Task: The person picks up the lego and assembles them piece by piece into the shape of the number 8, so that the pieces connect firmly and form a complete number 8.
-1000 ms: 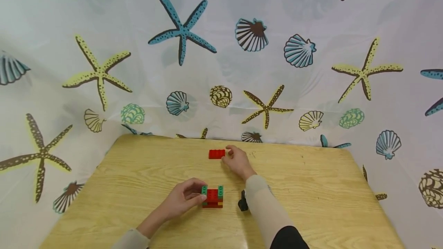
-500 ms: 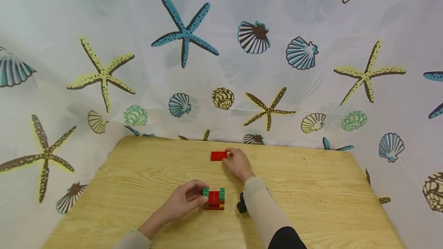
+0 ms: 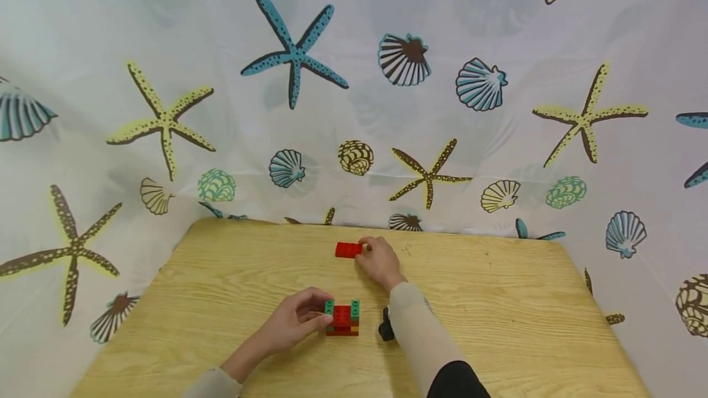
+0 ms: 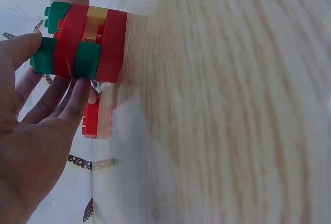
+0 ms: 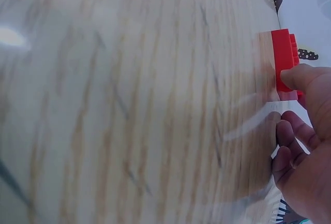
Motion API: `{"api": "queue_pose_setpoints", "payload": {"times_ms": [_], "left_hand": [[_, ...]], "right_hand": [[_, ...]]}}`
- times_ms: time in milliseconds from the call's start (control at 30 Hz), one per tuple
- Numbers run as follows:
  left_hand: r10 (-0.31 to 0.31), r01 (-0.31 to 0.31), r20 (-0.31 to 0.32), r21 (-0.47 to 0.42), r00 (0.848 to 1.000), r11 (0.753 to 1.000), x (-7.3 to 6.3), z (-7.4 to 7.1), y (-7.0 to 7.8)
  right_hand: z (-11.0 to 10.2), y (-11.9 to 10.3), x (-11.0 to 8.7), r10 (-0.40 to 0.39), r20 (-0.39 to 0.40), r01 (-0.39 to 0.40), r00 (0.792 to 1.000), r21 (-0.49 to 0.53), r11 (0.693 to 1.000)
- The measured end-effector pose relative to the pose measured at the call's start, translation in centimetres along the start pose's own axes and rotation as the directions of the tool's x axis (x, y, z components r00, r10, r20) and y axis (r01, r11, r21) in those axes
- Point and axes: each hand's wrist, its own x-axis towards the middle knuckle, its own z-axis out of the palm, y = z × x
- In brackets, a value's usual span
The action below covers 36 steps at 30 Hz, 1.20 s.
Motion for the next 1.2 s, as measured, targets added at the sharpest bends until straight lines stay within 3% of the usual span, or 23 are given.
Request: {"api": "queue_pose_setpoints", "payload": {"times_ms": [300, 833, 1200], "left_hand": [[0.016, -0.016, 0.005, -0.004, 1.000, 1.000, 0.1, 0.3, -0.2], [-0.004, 0.004, 0.004, 0.012, 1.000, 1.000, 0.0, 0.3, 0.0], [-0.019, 0.019, 0.007, 0.009, 1.000, 1.000, 0.0, 0.1, 0.3]], "right_hand": [[-0.3, 0.2, -0.2, 0.026, 0.006, -0.026, 1.000, 0.021, 0.999], [-1.0, 0.3, -1.1, 0.078, 0.046, -0.085, 0.996, 0.178, 0.980], [-2.2, -0.9, -2.0, 0.031, 0.050, -0.038, 0.998, 0.157, 0.987]]}}
